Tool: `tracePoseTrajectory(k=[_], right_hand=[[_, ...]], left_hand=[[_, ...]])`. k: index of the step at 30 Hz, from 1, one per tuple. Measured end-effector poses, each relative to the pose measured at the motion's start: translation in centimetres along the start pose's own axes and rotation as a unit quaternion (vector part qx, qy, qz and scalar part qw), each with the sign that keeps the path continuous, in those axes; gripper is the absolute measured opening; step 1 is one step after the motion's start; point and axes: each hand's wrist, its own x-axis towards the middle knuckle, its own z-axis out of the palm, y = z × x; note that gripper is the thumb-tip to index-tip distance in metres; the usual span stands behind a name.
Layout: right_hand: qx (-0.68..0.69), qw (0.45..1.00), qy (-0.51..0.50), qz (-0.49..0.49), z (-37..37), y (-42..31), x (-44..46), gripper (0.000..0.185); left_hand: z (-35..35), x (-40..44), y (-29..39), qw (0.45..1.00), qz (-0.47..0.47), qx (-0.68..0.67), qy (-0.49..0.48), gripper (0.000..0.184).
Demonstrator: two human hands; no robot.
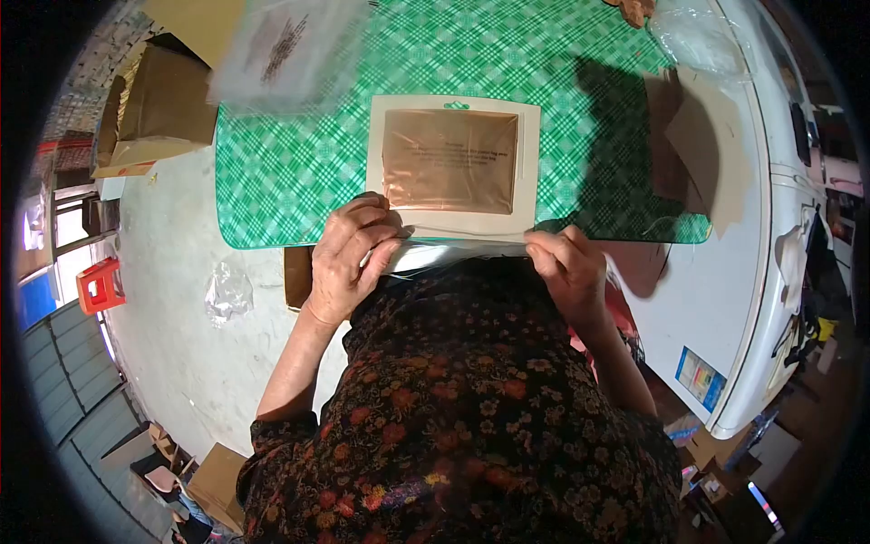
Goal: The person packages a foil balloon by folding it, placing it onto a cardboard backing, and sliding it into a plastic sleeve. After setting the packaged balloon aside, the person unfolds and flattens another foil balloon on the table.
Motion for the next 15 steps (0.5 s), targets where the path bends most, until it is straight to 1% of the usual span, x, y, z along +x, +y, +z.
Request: tracePoseTrajectory(k=[3, 5, 9, 15], right_hand=[[0.017, 0.996, 0.008, 0.085, 0.2, -1.1, 0.0, 0.006], [0.004, 0.996, 0.022, 0.086, 0.5, -1.4, 0.3, 0.002], [-0.033, 0.994, 0.039, 0.098, 1.2, -1.5, 0.7, 0.007], [-0.117, 0.979, -0.019, 0.165, 1.1, -2.1, 1.4, 0.014]], left_hand=[[0.1, 0.3, 0.1, 1.000, -0.003, 0.003, 0.015, 0.013], [0.1, 0.8, 0.1, 0.999, -0.007, 0.011, 0.031, 0.012], [0.1, 1.3, -0.2, 0.998, -0.035, 0.015, 0.044, 0.012], [0.1, 1.9, -0.5, 0.998, -0.059, 0.020, 0.032, 0.015]])
